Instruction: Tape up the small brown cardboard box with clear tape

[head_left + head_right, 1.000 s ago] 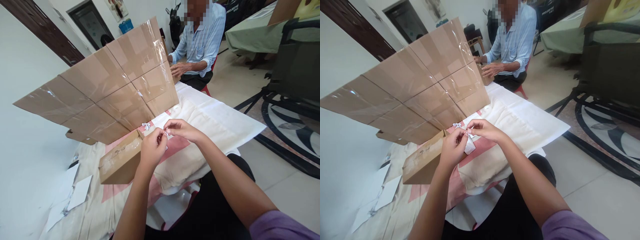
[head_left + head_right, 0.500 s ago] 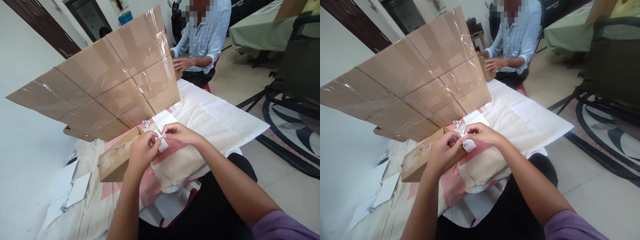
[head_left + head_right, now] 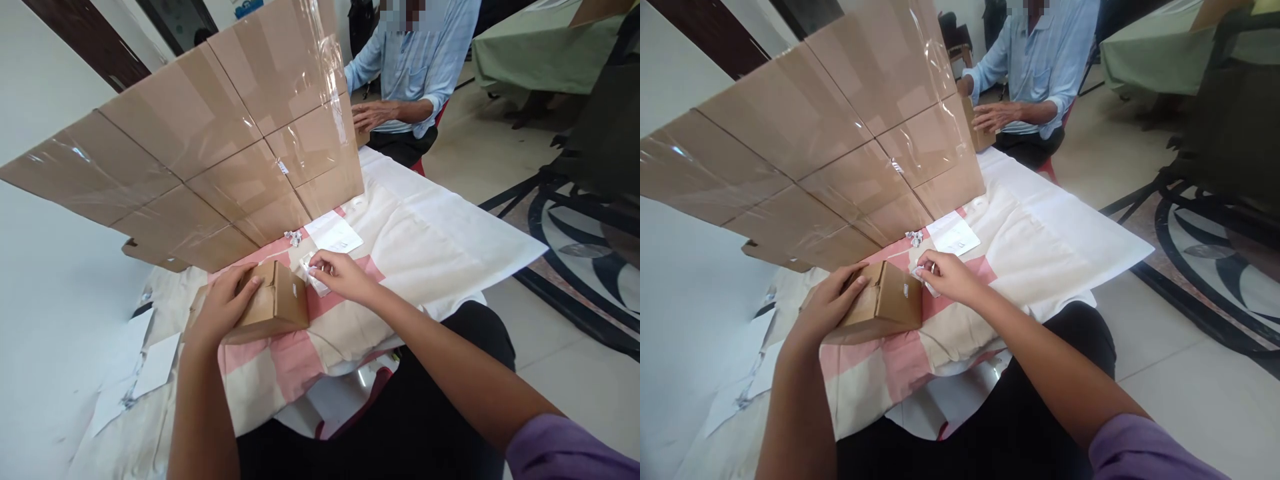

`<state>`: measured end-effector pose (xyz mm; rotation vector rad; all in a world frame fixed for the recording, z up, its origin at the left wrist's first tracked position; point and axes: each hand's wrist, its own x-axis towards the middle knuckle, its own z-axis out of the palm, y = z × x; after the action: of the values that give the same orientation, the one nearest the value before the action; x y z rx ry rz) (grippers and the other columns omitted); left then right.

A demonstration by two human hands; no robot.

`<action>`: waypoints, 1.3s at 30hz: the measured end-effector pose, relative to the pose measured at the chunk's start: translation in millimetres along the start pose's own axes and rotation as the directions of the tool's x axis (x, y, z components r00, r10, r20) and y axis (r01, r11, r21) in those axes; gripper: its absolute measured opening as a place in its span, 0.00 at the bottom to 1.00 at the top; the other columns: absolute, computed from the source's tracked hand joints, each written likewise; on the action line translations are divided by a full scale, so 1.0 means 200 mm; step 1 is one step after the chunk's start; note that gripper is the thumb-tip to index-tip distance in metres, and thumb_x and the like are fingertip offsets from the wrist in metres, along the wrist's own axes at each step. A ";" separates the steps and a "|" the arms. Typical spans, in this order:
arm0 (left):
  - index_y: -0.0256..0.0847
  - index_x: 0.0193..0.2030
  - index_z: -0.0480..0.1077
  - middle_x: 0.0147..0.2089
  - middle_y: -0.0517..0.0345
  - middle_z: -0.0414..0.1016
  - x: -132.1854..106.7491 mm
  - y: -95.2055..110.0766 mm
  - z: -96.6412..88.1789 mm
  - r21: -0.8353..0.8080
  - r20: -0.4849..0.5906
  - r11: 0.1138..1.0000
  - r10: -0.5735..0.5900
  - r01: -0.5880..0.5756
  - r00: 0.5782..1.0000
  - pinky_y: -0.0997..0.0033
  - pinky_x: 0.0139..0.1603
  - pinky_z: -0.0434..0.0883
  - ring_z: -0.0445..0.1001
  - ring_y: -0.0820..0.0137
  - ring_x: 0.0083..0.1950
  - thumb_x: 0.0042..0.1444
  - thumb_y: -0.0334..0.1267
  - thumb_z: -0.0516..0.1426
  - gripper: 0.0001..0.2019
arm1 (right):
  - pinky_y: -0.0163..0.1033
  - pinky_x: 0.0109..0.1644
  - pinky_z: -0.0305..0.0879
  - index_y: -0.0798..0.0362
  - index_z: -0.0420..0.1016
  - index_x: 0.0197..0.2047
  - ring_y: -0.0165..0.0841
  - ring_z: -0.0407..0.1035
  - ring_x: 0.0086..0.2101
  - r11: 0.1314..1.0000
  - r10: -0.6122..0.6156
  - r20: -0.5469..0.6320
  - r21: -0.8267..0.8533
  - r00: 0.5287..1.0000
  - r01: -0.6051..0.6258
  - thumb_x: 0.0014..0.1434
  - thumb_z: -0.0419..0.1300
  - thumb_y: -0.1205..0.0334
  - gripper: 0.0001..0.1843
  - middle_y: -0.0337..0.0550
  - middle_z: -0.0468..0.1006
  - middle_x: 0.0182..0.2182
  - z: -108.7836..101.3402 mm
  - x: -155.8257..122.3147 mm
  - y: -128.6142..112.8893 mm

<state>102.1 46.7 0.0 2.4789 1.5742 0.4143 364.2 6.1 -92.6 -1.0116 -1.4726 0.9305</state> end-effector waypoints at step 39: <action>0.46 0.57 0.73 0.57 0.51 0.79 -0.05 0.00 0.00 -0.033 -0.086 0.999 0.011 -0.014 0.996 0.52 0.60 0.69 0.76 0.51 0.57 0.61 0.61 0.54 0.27 | 0.43 0.45 0.68 0.49 0.69 0.50 0.40 0.76 0.40 0.994 0.095 -0.128 -0.047 0.987 -0.102 0.71 0.50 0.57 0.10 0.48 0.81 0.41 0.44 -0.11 0.16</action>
<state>97.3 37.1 -2.5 2.4777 1.5707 0.5512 281.7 -7.0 -141.7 -1.1699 -1.3582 0.8852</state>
